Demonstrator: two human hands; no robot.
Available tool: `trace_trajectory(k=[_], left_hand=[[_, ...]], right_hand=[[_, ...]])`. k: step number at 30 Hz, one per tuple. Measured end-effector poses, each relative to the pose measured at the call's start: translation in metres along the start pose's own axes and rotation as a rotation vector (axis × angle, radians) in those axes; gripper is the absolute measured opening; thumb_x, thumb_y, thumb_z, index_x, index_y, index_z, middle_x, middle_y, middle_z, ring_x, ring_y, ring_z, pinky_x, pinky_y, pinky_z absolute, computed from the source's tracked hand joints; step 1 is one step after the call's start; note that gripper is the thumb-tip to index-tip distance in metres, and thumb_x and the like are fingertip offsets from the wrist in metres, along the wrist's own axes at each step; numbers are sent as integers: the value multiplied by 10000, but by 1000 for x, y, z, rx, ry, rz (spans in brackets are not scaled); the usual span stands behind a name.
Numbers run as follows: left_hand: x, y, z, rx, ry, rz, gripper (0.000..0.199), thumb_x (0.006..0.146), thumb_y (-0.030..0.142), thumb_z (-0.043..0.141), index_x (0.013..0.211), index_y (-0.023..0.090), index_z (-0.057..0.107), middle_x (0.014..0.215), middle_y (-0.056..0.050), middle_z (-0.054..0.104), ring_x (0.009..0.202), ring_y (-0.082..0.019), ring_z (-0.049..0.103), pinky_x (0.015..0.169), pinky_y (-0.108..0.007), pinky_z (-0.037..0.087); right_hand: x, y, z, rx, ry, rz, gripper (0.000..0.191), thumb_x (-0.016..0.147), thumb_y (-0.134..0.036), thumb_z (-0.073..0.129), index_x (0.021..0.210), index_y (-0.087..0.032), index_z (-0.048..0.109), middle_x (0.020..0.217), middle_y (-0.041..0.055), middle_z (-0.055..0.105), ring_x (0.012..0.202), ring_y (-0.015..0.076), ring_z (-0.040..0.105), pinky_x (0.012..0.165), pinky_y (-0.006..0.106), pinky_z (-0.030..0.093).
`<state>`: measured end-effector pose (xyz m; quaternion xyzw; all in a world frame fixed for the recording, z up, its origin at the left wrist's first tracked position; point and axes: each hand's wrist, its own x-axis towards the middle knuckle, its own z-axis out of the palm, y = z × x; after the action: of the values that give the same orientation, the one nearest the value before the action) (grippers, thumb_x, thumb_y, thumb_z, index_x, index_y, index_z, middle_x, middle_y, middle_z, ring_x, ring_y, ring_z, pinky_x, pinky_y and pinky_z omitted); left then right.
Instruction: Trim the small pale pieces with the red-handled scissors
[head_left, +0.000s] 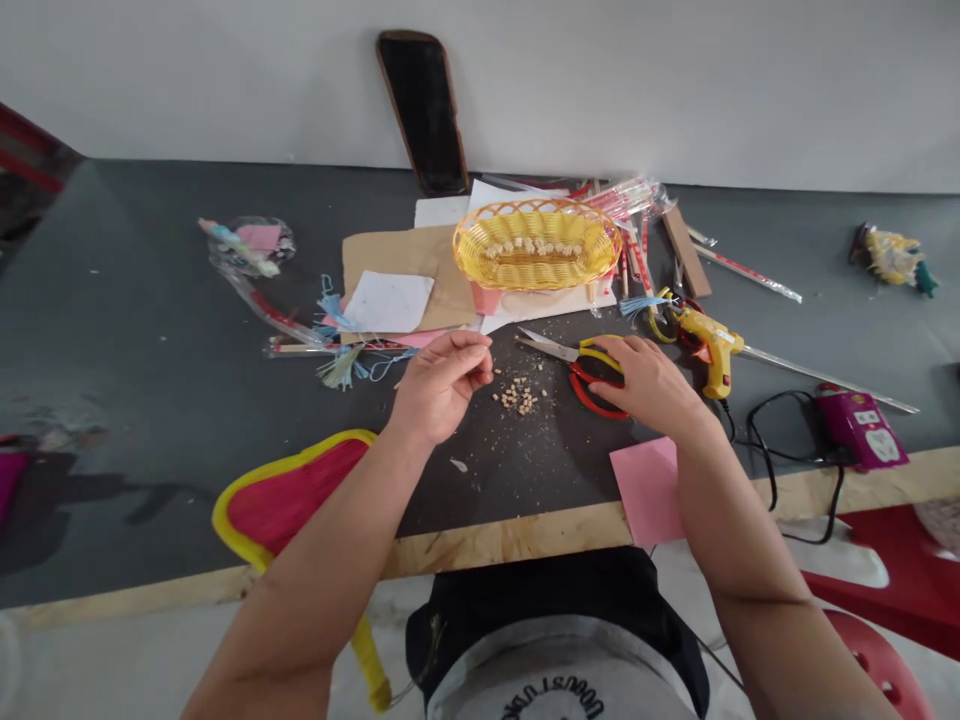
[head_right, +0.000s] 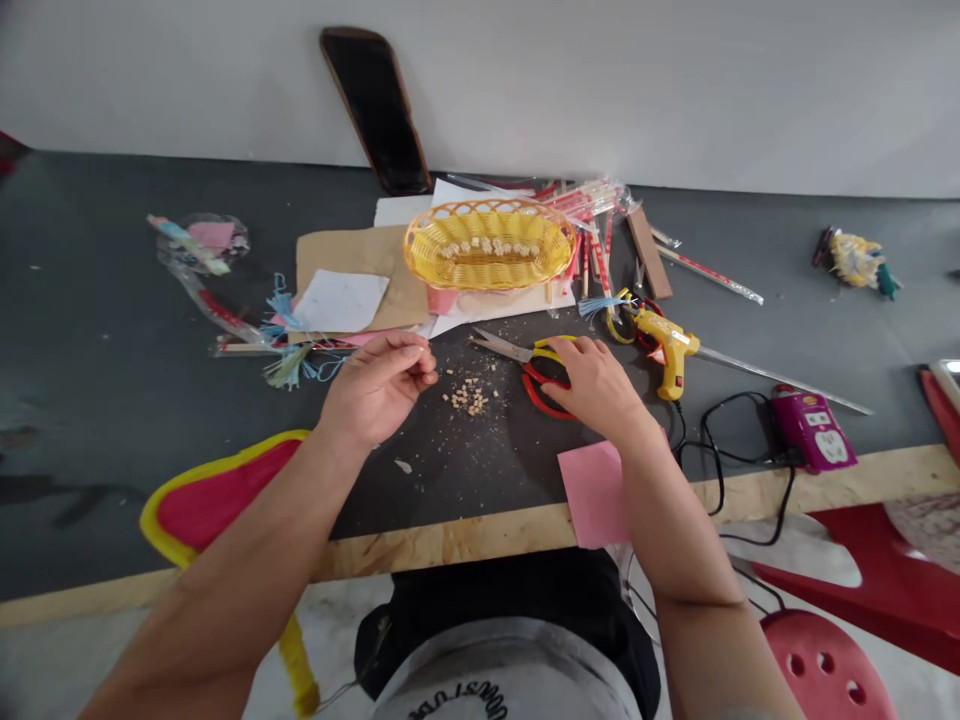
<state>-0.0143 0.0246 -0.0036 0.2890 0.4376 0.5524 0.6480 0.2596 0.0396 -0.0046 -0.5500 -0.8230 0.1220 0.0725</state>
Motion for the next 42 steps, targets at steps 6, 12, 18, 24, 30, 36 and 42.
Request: trace_trajectory(k=[6, 12, 18, 24, 30, 36, 42], left_hand=[[0, 1, 1, -29, -34, -14, 181, 633, 195, 852, 762, 163, 729, 667, -1, 698, 576, -78, 610, 562, -190, 504], [-1, 1, 0, -66, -50, -47, 259, 592, 208, 920, 791, 172, 759, 682, -6, 719, 588, -68, 612, 575, -170, 516], [-2, 1, 2, -96, -77, -30, 250, 575, 233, 945, 732, 180, 757, 671, 2, 708, 599, -74, 615, 569, -181, 528], [-3, -2, 1, -99, -72, -34, 290, 540, 232, 967, 715, 188, 740, 663, 14, 702, 600, -83, 622, 550, -188, 539], [-3, -2, 1, -115, -46, -31, 424, 516, 221, 978, 867, 196, 741, 663, 24, 713, 637, -92, 657, 575, -171, 540], [-3, -4, 4, -70, -53, -1, 435, 530, 174, 956, 886, 189, 706, 629, 40, 698, 565, -76, 624, 559, -162, 494], [-6, -3, 8, -45, -51, -2, 427, 524, 113, 922, 887, 195, 713, 610, 63, 660, 559, -71, 591, 578, -174, 487]], right_hand=[[0, -12, -10, 45, 22, 66, 438, 831, -297, 647, 1259, -205, 626, 1032, 90, 723, 919, 255, 675, 807, 355, 500], [-6, -5, -14, 481, 10, 102, 428, 767, -362, 745, 1164, -235, 644, 861, -8, 669, 688, 132, 621, 692, 291, 508], [-5, -5, -18, 1012, 59, -5, 527, 786, -430, 782, 1238, -236, 592, 951, 14, 652, 768, 116, 620, 686, 251, 536], [-9, -32, -9, 910, 59, -195, 727, 807, -430, 802, 1433, -263, 472, 985, 18, 657, 738, 122, 597, 689, 268, 538], [-7, -44, 3, 201, 251, -277, 579, 800, -492, 772, 1280, -198, 636, 1028, 112, 637, 986, 291, 618, 856, 444, 566], [-5, -45, 7, 195, 272, -312, 523, 847, -504, 732, 1264, -197, 654, 1024, 106, 670, 953, 263, 649, 836, 405, 589], [-6, -48, 11, 179, 284, -354, 511, 859, -511, 726, 1261, -201, 665, 1030, 96, 692, 951, 248, 671, 836, 384, 596]])
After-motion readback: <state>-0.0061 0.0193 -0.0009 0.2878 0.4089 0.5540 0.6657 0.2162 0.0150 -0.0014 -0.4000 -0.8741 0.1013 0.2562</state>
